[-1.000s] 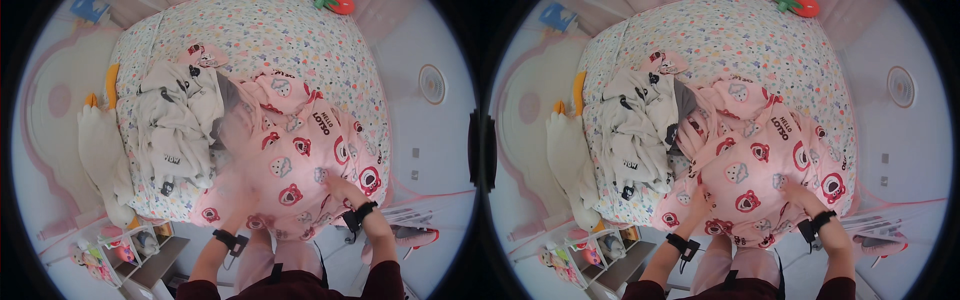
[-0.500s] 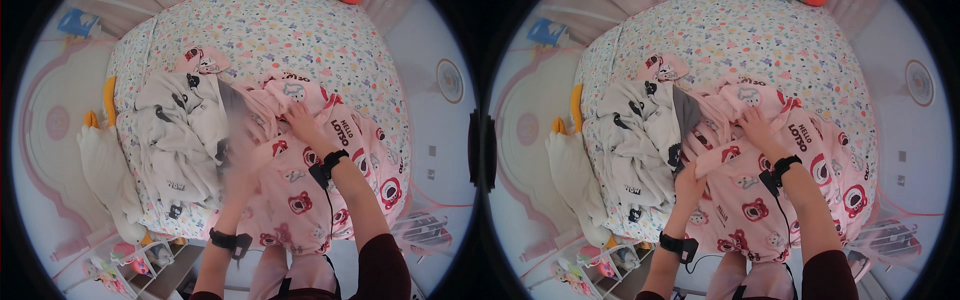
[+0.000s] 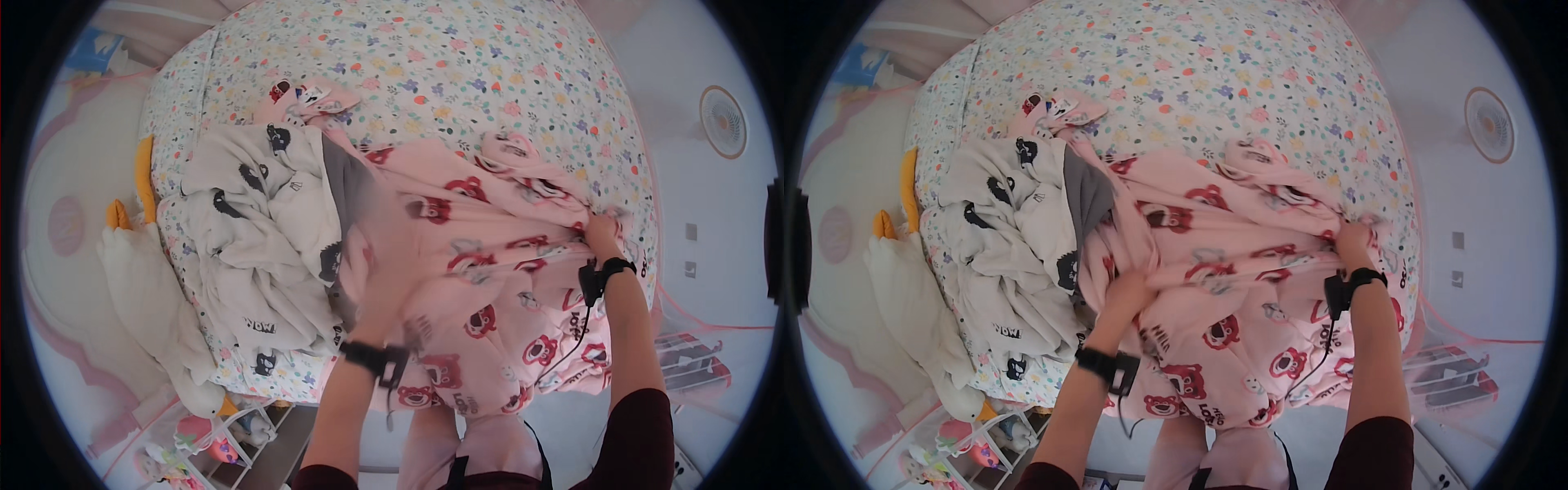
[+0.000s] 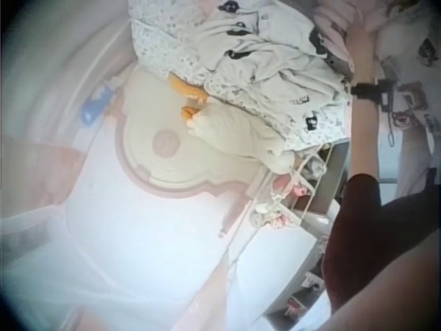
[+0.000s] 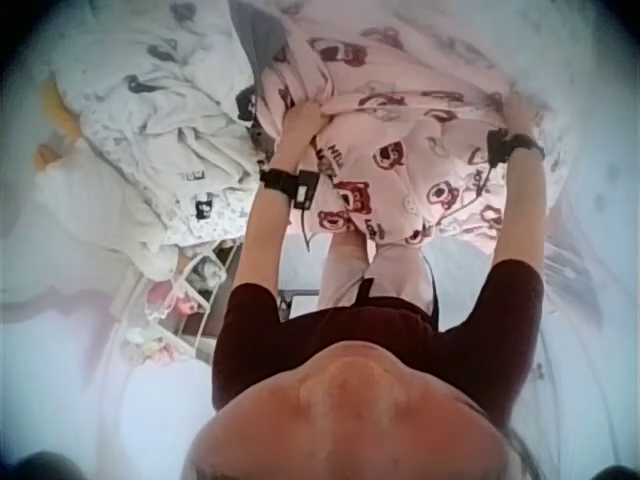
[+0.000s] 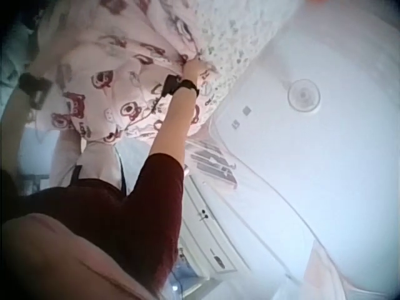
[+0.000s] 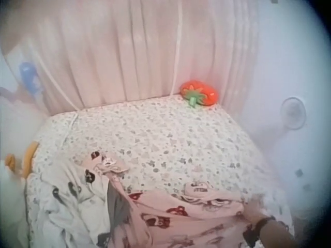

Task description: The person is folding various laundry items, including a patterned pillowcase and a white blanket with black character prints, on a child's bed.

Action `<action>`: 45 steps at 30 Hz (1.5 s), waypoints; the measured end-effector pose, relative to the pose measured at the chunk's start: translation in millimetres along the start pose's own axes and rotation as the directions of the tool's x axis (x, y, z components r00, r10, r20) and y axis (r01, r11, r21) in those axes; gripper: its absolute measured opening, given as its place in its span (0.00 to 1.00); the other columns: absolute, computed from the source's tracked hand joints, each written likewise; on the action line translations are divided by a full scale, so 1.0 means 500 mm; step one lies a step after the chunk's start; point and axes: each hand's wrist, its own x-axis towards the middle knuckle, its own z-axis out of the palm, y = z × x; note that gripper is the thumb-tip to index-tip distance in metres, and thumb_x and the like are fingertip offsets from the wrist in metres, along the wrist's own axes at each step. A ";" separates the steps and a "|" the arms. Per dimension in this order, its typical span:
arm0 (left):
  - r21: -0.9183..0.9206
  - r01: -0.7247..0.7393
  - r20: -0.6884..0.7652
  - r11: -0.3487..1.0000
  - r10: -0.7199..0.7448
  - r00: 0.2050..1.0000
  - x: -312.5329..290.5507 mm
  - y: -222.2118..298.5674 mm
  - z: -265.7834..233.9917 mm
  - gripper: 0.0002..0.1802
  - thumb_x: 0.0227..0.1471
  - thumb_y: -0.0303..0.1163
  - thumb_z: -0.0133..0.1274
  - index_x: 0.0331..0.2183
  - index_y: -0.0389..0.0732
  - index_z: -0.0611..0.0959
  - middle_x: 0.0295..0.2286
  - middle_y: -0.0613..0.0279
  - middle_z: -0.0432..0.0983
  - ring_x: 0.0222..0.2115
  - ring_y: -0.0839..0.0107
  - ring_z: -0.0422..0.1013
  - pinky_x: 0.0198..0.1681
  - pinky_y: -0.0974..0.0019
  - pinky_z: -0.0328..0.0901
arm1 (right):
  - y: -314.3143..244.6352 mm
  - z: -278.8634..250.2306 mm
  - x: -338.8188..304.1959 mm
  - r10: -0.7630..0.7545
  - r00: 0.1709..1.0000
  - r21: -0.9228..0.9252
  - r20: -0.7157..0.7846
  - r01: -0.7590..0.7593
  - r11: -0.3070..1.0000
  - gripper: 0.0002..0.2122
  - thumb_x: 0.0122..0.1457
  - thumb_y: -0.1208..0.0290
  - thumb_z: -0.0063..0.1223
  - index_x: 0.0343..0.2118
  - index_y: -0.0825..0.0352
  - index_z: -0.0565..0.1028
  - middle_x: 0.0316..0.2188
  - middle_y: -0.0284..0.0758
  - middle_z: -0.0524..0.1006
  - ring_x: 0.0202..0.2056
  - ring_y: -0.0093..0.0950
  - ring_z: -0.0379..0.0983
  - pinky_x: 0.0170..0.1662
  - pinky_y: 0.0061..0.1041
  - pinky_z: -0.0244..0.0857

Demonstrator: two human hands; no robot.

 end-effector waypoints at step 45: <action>-0.152 -0.276 0.208 0.949 0.303 0.930 0.110 0.198 -0.144 0.29 0.30 0.46 0.61 0.36 0.41 0.76 0.29 0.56 0.71 0.31 0.60 0.69 0.37 0.62 0.63 | -0.322 -0.241 -0.001 -0.190 0.937 0.845 -0.293 0.347 0.408 0.19 0.39 0.77 0.53 0.39 0.67 0.66 0.30 0.45 0.72 0.36 0.44 0.68 0.37 0.33 0.63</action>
